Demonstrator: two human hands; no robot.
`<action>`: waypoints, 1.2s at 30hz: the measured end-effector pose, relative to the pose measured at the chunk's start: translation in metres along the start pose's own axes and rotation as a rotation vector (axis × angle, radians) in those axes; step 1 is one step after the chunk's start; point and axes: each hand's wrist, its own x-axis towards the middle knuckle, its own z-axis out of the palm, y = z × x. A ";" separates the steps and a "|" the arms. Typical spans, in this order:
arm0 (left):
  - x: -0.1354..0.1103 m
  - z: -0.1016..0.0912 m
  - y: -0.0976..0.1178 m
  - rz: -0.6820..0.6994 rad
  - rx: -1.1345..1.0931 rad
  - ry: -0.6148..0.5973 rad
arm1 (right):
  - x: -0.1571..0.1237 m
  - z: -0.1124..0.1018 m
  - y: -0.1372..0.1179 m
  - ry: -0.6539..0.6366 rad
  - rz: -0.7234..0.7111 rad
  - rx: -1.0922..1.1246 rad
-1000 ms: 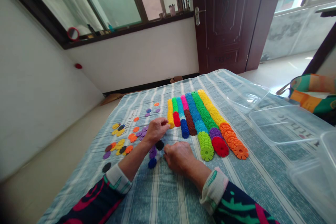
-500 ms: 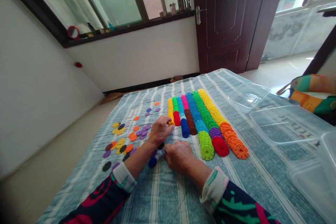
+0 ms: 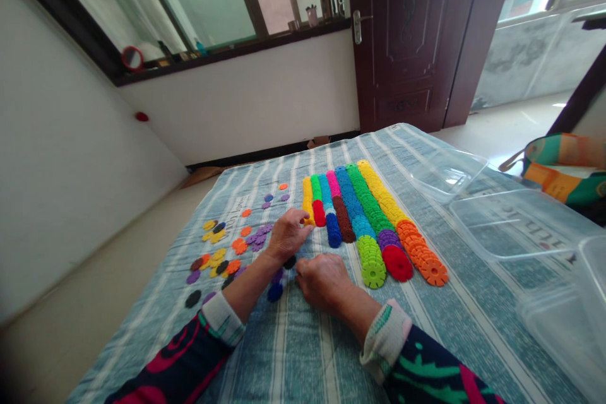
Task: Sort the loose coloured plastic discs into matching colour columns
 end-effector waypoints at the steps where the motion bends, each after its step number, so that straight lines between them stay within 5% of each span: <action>1: -0.001 0.000 0.001 0.012 0.011 0.002 | 0.000 0.000 0.000 -0.002 -0.002 0.000; 25: -0.002 -0.003 0.001 0.080 0.047 -0.009 | -0.001 -0.002 0.000 -0.015 -0.008 0.003; 32: -0.011 -0.010 -0.018 0.078 -0.003 0.056 | -0.001 -0.002 0.000 -0.022 -0.006 0.010; 36: -0.026 -0.023 -0.049 0.034 0.025 0.069 | -0.002 -0.003 -0.001 -0.018 -0.008 0.000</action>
